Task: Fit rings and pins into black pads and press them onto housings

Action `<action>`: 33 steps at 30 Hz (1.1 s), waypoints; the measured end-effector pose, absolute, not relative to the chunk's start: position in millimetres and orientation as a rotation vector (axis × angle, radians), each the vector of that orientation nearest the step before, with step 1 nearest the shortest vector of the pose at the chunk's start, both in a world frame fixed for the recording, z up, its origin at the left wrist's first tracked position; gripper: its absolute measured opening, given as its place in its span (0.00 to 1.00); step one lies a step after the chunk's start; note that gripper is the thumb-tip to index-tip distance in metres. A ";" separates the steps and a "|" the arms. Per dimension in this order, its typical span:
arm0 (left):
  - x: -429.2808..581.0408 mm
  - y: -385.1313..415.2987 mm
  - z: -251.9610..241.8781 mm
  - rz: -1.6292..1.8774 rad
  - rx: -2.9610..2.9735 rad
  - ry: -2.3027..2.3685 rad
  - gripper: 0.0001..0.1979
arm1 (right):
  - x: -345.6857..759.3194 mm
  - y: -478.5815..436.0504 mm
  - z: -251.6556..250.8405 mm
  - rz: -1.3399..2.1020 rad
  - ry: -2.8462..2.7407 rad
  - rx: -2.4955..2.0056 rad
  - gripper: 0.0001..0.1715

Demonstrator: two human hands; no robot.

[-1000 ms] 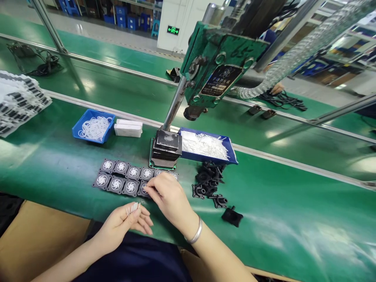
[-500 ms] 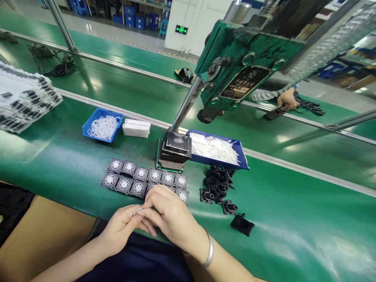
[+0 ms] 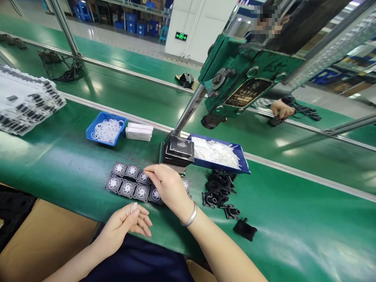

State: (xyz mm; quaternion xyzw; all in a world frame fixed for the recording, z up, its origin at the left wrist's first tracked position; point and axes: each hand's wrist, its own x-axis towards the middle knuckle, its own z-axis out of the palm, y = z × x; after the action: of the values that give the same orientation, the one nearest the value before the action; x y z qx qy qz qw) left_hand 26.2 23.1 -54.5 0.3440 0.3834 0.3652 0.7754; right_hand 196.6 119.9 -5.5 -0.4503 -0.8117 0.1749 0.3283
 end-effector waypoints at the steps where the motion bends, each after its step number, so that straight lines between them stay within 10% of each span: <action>1: 25.6 23.4 -54.9 0.783 0.741 0.826 0.26 | 196.2 120.8 -6.8 0.439 -2.158 -1.187 0.09; 9: 21.6 27.3 -52.0 0.769 0.803 0.803 0.24 | 204.8 108.7 27.3 0.115 -2.013 -1.165 0.08; 15: 21.5 31.8 -41.3 0.768 0.911 0.761 0.23 | 200.4 71.6 25.2 0.865 -2.218 -0.991 0.08; 22: 22.7 25.3 -39.9 0.770 0.935 0.728 0.22 | 198.4 64.2 11.9 0.983 -2.047 -0.989 0.13; 33: 23.2 19.6 -50.4 0.818 0.711 0.810 0.26 | 198.4 84.9 0.2 0.527 -2.090 -1.054 0.07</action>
State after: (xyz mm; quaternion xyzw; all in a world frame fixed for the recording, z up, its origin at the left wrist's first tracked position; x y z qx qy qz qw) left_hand 23.2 19.6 -50.4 0.3290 0.3748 0.3783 0.7799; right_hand 198.4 84.9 0.2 -0.4094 -0.8117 0.2047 0.3627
